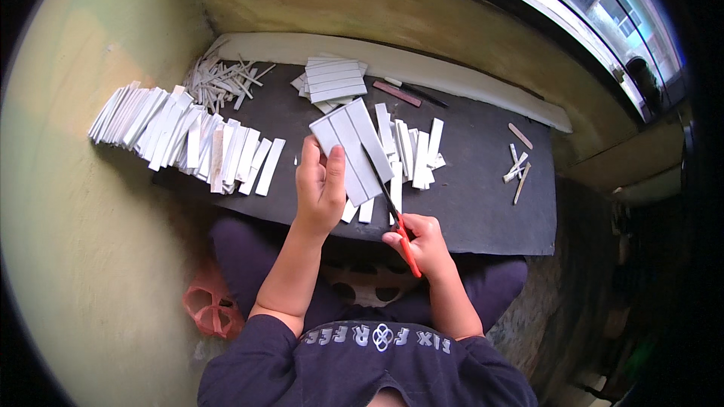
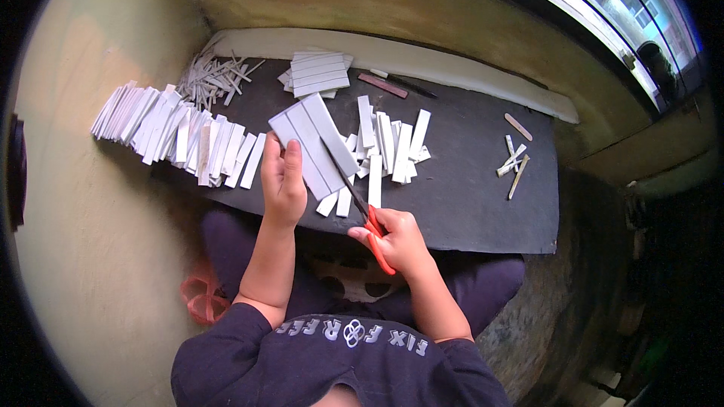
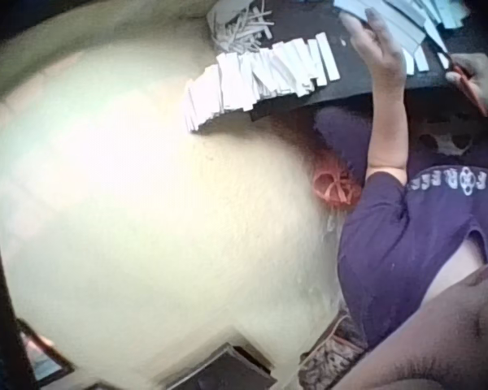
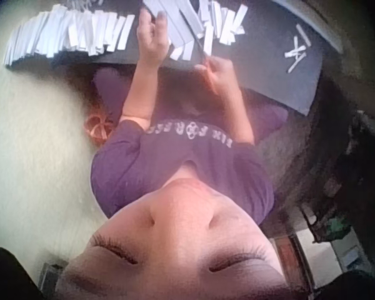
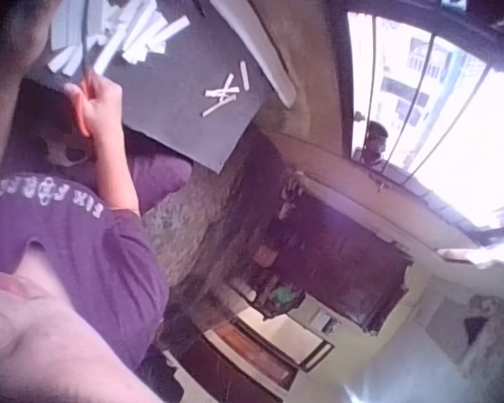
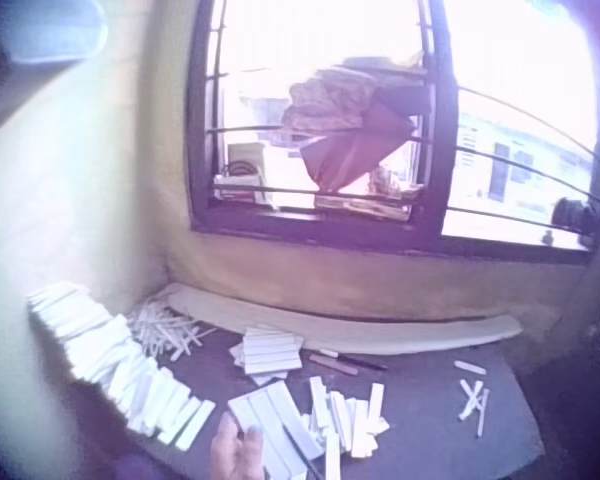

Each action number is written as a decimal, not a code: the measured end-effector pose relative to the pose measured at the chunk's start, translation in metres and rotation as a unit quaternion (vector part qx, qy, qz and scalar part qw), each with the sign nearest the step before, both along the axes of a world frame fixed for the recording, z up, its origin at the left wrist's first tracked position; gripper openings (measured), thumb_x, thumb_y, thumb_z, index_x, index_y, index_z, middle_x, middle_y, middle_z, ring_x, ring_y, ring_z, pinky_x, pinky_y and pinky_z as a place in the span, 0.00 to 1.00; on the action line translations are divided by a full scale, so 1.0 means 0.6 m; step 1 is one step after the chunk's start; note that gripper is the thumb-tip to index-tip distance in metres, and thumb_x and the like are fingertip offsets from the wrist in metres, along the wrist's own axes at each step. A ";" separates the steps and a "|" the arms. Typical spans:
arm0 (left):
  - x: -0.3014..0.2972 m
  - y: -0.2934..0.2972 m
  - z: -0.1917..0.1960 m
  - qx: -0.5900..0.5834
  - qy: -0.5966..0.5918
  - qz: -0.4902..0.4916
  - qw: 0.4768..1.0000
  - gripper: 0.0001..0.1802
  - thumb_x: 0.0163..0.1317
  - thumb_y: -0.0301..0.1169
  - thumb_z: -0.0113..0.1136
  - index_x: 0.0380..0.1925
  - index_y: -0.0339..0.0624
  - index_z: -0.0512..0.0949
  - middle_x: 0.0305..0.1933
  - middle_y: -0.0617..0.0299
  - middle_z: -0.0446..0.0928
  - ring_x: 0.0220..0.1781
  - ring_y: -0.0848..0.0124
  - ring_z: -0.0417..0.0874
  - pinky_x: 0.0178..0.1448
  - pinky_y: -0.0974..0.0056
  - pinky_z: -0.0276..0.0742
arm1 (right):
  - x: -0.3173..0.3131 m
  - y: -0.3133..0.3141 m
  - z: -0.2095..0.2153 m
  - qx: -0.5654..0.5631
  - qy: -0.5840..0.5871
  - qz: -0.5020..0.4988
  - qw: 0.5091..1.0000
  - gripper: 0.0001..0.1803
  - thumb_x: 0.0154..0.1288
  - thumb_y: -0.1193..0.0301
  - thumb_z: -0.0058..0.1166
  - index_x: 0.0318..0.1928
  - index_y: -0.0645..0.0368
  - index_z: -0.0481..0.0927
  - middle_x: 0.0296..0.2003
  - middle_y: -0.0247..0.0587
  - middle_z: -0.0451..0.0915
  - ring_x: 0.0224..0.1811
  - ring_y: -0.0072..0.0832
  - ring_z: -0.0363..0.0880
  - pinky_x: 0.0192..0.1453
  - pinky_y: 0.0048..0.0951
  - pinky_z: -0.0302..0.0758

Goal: The person sits on the floor and uses red scissors to cut a stack of white paper sheets into thin vertical strips. The person repeatedly cuts the paper and places the resulting strips onto a pile on the floor.

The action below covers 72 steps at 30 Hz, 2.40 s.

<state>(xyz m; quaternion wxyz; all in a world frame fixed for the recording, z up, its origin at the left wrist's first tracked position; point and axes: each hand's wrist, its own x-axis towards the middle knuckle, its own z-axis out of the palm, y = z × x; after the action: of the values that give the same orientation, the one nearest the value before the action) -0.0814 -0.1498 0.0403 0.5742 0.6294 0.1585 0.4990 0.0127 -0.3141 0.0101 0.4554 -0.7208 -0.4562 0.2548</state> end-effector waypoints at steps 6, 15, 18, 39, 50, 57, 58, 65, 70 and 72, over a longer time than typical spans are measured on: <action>0.004 0.001 -0.004 0.013 0.004 0.053 0.998 0.07 0.68 0.29 0.43 0.38 0.36 0.63 0.32 0.64 0.69 0.32 0.83 0.65 0.37 0.76 0.63 | -0.001 -0.003 0.023 -0.051 0.031 0.005 0.998 0.21 0.48 0.62 0.63 0.21 0.66 0.69 0.13 0.38 0.64 0.17 0.22 0.62 0.22 0.26 0.62; -0.007 -0.007 0.007 0.051 0.074 0.014 0.996 0.08 0.67 0.29 0.44 0.39 0.35 0.62 0.31 0.63 0.71 0.31 0.81 0.69 0.36 0.74 0.67 | 0.004 -0.011 0.017 0.006 0.078 0.066 0.995 0.27 0.51 0.53 0.59 0.37 0.68 0.74 0.21 0.32 0.65 0.24 0.19 0.63 0.28 0.23 0.64; 0.004 -0.032 0.013 0.062 0.038 0.005 0.997 0.08 0.67 0.29 0.45 0.39 0.35 0.62 0.32 0.62 0.73 0.33 0.81 0.71 0.38 0.74 0.68 | 0.004 -0.010 0.024 0.043 0.125 0.079 0.988 0.26 0.52 0.55 0.60 0.37 0.67 0.71 0.22 0.38 0.65 0.24 0.25 0.62 0.30 0.28 0.66; -0.003 -0.040 0.007 0.016 0.058 -0.063 0.996 0.07 0.67 0.28 0.44 0.42 0.37 0.63 0.38 0.64 0.70 0.39 0.80 0.68 0.46 0.75 0.64 | 0.002 0.008 -0.013 0.093 0.095 0.035 0.991 0.29 0.50 0.50 0.63 0.26 0.65 0.67 0.16 0.36 0.61 0.20 0.22 0.58 0.23 0.26 0.61; -0.002 -0.033 0.005 0.010 0.054 -0.061 0.997 0.07 0.66 0.26 0.44 0.42 0.37 0.63 0.38 0.63 0.70 0.40 0.80 0.69 0.45 0.74 0.66 | 0.003 0.020 -0.021 0.104 0.073 0.017 0.992 0.32 0.48 0.47 0.63 0.22 0.65 0.66 0.15 0.38 0.61 0.19 0.24 0.56 0.22 0.27 0.60; -0.001 -0.031 0.007 0.020 0.052 -0.051 0.997 0.07 0.66 0.27 0.44 0.42 0.37 0.64 0.39 0.63 0.70 0.39 0.80 0.69 0.45 0.74 0.66 | 0.003 0.026 -0.029 0.114 0.048 0.008 0.992 0.31 0.48 0.49 0.64 0.21 0.65 0.66 0.14 0.40 0.60 0.18 0.26 0.56 0.21 0.28 0.60; -0.001 -0.030 0.006 0.021 0.054 -0.050 0.997 0.07 0.66 0.27 0.44 0.42 0.37 0.64 0.38 0.63 0.70 0.39 0.80 0.69 0.45 0.74 0.66 | 0.003 0.026 -0.028 0.112 0.050 0.008 0.992 0.30 0.48 0.50 0.64 0.21 0.65 0.65 0.14 0.40 0.60 0.18 0.26 0.56 0.21 0.28 0.60; -0.001 -0.025 0.004 0.014 0.054 -0.050 0.997 0.08 0.67 0.27 0.44 0.43 0.37 0.64 0.38 0.63 0.71 0.39 0.80 0.69 0.45 0.73 0.66 | 0.005 0.030 -0.026 0.112 0.036 0.007 0.993 0.28 0.47 0.53 0.66 0.19 0.65 0.66 0.13 0.41 0.61 0.16 0.28 0.56 0.21 0.28 0.60; 0.001 -0.022 0.000 0.022 0.054 -0.040 0.998 0.07 0.67 0.27 0.44 0.42 0.36 0.63 0.36 0.62 0.71 0.37 0.80 0.69 0.42 0.74 0.66 | 0.006 0.033 -0.032 0.121 0.035 0.005 0.992 0.27 0.46 0.56 0.67 0.19 0.65 0.67 0.13 0.41 0.61 0.16 0.29 0.55 0.20 0.28 0.59; 0.005 -0.020 0.000 0.033 0.047 -0.028 0.998 0.07 0.66 0.27 0.45 0.39 0.35 0.62 0.31 0.61 0.73 0.32 0.81 0.70 0.36 0.74 0.68 | 0.005 0.035 -0.034 0.128 0.040 0.002 0.991 0.27 0.46 0.56 0.67 0.19 0.65 0.66 0.13 0.40 0.60 0.16 0.29 0.55 0.20 0.28 0.59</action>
<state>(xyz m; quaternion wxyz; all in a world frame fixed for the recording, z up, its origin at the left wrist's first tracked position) -0.0785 -0.1618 0.0403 0.5590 0.6752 0.1510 0.4570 0.0156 -0.2931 -0.0105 0.5611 -0.6450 -0.4679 0.2243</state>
